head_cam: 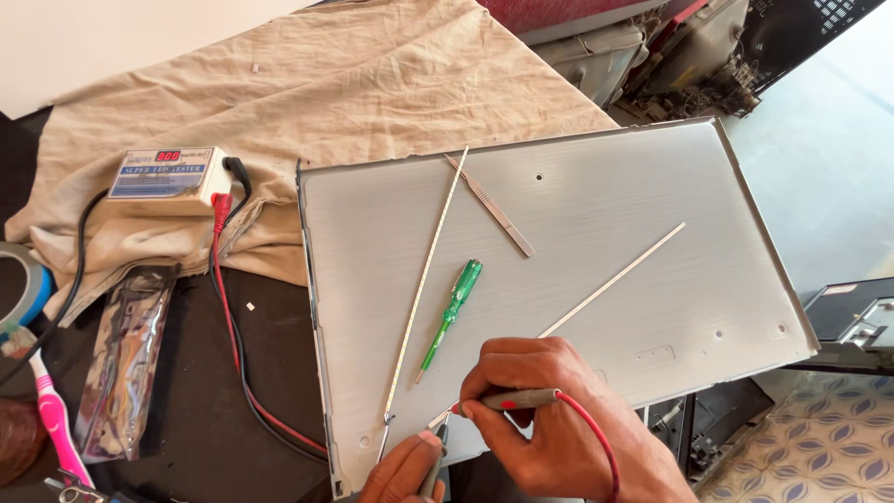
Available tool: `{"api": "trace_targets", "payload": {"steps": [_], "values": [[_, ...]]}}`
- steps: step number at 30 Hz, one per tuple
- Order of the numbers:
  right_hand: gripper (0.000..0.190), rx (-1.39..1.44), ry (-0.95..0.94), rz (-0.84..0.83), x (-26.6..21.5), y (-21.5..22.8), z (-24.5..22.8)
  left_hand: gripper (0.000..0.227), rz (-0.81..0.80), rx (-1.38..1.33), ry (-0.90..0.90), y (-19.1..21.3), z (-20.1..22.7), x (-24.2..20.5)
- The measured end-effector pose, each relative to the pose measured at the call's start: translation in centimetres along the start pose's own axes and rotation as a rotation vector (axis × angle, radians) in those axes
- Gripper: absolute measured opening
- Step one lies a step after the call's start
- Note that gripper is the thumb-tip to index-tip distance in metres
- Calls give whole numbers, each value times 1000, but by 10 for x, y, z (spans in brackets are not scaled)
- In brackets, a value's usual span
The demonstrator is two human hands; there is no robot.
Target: The person uses a soldering iron and solder wire to attach wires to the ends of LED strips. They repeatedly pick up the strips, align the wires, and apply solder to create connections. The person also uses a multimeter to test the electrical continuity of the soldered joints.
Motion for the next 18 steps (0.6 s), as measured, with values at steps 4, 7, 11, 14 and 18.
{"api": "trace_targets", "payload": {"steps": [4,7,11,14,18], "values": [[4,-7,-44,10,0,1,0,17,32,1,-98,8,9,4],[3,-9,-15,27,0,3,-4,21,87,7,-151,19,28,15],[3,-13,43,51,2,5,-8,29,105,-70,-52,31,49,29],[2,-4,28,61,2,5,-6,30,57,-122,-134,43,68,43],[5,-14,24,67,3,2,0,24,211,-186,-196,52,101,52]]}}
Point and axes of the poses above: each hand's wrist, its own x-axis towards the middle knuckle, its own y-axis out of the back of the hand, z = x × y, the point moved 7 cm from there along x, towards the middle knuckle, and after that the axes turned 6 degrees about y, right-handed, at the moved point
